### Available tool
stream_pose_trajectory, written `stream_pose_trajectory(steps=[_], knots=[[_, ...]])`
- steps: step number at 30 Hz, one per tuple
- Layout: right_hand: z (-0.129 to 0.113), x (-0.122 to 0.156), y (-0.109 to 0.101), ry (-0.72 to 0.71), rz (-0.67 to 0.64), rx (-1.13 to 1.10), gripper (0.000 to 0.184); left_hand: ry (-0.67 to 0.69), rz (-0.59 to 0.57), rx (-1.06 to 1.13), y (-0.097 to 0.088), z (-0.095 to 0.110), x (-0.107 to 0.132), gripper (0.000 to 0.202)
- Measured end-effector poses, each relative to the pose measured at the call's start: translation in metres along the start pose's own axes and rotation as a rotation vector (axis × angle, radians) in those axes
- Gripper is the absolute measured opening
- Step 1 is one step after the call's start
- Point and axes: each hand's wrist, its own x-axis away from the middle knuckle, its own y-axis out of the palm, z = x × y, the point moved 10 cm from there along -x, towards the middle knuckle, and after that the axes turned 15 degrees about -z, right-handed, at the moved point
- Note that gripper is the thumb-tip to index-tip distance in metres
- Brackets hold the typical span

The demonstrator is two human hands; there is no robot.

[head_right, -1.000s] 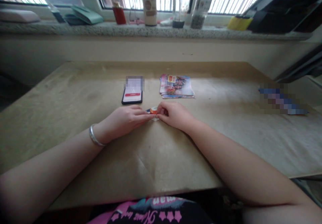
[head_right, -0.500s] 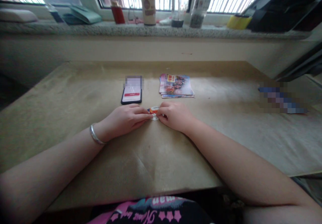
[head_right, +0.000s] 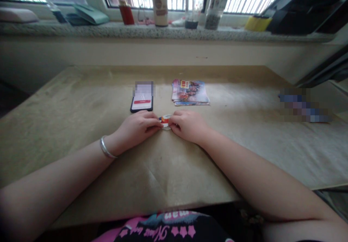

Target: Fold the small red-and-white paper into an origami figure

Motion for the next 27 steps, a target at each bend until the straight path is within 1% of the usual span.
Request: stream_pose_trajectory(steps=[7,12,17,23,27], knots=[[-0.003,-0.001,0.001,-0.025,-0.001,-0.018,0.019,0.063,0.013,-0.100,-0.001,0.008,0.003,0.020],[-0.005,-0.001,0.002,-0.027,-0.011,-0.009,0.020,0.118,-0.023,-0.051,0.002,0.009,0.003,0.019],[-0.004,-0.002,0.001,-0.037,-0.002,-0.072,0.019,0.109,-0.025,-0.108,-0.002,0.013,0.003,0.019],[0.010,-0.006,0.006,0.055,-0.013,-0.243,0.014,0.108,-0.018,-0.173,-0.006,0.018,0.003,0.021],[0.017,-0.009,0.009,0.103,-0.034,-0.306,0.014,0.130,0.005,-0.206,-0.006,0.019,0.005,0.025]])
